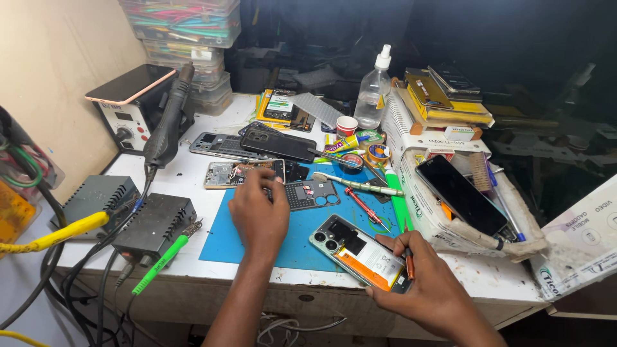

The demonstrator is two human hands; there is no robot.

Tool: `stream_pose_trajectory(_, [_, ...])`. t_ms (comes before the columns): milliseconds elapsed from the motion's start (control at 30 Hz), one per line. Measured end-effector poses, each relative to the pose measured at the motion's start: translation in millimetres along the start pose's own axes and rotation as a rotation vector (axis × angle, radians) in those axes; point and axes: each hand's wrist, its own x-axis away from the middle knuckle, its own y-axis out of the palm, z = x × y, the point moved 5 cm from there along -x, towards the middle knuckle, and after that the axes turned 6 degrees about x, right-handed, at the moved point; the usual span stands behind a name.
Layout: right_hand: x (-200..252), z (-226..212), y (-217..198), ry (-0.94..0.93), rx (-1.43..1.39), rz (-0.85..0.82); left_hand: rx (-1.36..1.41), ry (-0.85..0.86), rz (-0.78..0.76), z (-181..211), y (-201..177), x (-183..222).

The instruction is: The person disassembles a mobile phone using a small screwdriver and removes internal components including the camera module and motherboard from the frame.

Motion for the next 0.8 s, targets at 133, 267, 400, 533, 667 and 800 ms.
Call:
stream_pose_trajectory(133, [-21.3,16.9,-1.7,-0.101,-0.056,-0.105,-0.13,0.199,-0.138,6.5,13.4,2.6])
stream_pose_trajectory(267, [-36.5,24.4,3.7,-0.236,-0.152,-0.094,-0.193,0.266,-0.225,11.3,21.1,6.8])
stream_pose_trajectory(400, [-38.4,30.2,4.4,-0.283,-0.125,-0.059,-0.205,0.245,-0.285,11.7,24.5,8.1])
stream_pose_trajectory(533, [-38.1,31.3,3.0,-0.278,-0.129,-0.075,-0.223,0.21,-0.313,11.6,28.3,1.8])
stream_pose_trajectory(667, [-35.3,27.1,0.1,-0.341,-0.134,-0.044,-0.329,0.032,-0.457,7.4,43.3,-13.2])
stream_pose_trajectory(800, [-30.4,25.9,-5.1,-0.396,-0.145,0.011,-0.458,-0.219,-0.617,8.7,58.3,-30.3])
